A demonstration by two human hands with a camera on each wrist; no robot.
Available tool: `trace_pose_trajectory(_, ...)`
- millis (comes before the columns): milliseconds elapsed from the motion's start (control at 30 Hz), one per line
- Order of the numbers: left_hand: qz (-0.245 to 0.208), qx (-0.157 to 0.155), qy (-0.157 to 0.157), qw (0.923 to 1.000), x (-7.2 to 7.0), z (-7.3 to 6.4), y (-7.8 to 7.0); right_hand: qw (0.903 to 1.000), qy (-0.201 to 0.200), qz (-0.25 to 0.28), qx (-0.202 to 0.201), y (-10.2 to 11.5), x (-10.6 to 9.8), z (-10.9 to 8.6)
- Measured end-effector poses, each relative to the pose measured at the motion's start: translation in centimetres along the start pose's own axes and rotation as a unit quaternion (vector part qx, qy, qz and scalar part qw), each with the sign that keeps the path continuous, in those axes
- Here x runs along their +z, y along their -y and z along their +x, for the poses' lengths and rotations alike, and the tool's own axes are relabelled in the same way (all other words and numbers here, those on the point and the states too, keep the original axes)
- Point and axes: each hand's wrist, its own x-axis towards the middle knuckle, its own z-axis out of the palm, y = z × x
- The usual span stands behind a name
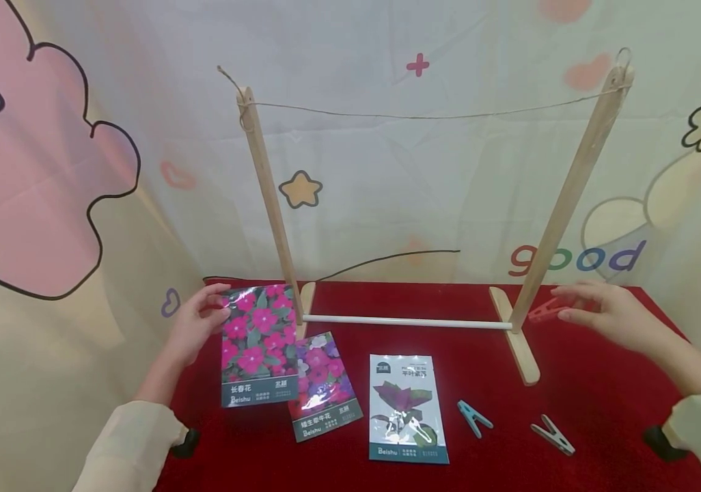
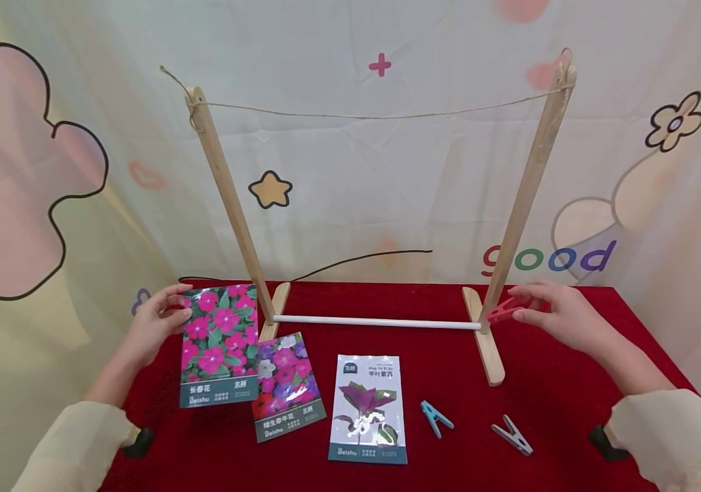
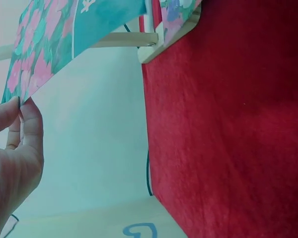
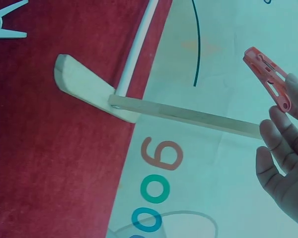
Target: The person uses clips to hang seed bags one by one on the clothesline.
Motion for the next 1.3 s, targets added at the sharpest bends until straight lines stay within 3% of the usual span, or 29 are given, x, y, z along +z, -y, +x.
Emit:
trace_pose_trajectory(200,-0.009,0.016,-0.006,0.9998,0.3,0.2,-1.0,0.9999,-0.001,0.015,-0.007,0.8,-0.5,0.7)
trace_pose_trajectory(433,-0.027,0.041,-0.009,0.9987,0.4,0.4,-2.5,0.9985,-0.032,-0.005,-0.043,1.9,-1.4,1.7)
trace_pose_trajectory(700,-0.015,0.045,-0.021,0.9987,0.3,0.7,-4.1,0.9959,-0.055,-0.017,-0.07,3.2,-2.4,2.7)
trace_pose_trajectory(967,-0.007,0.067,-0.022,0.9975,0.2,1.0,-5.1,0.9925,-0.064,-0.013,-0.103,4.3,-3.2,3.6)
trace_pose_trajectory(1300,-0.004,0.072,-0.03,0.9969,0.1,1.0,-6.5,0.9893,-0.065,-0.002,-0.131,5.5,-4.4,4.5)
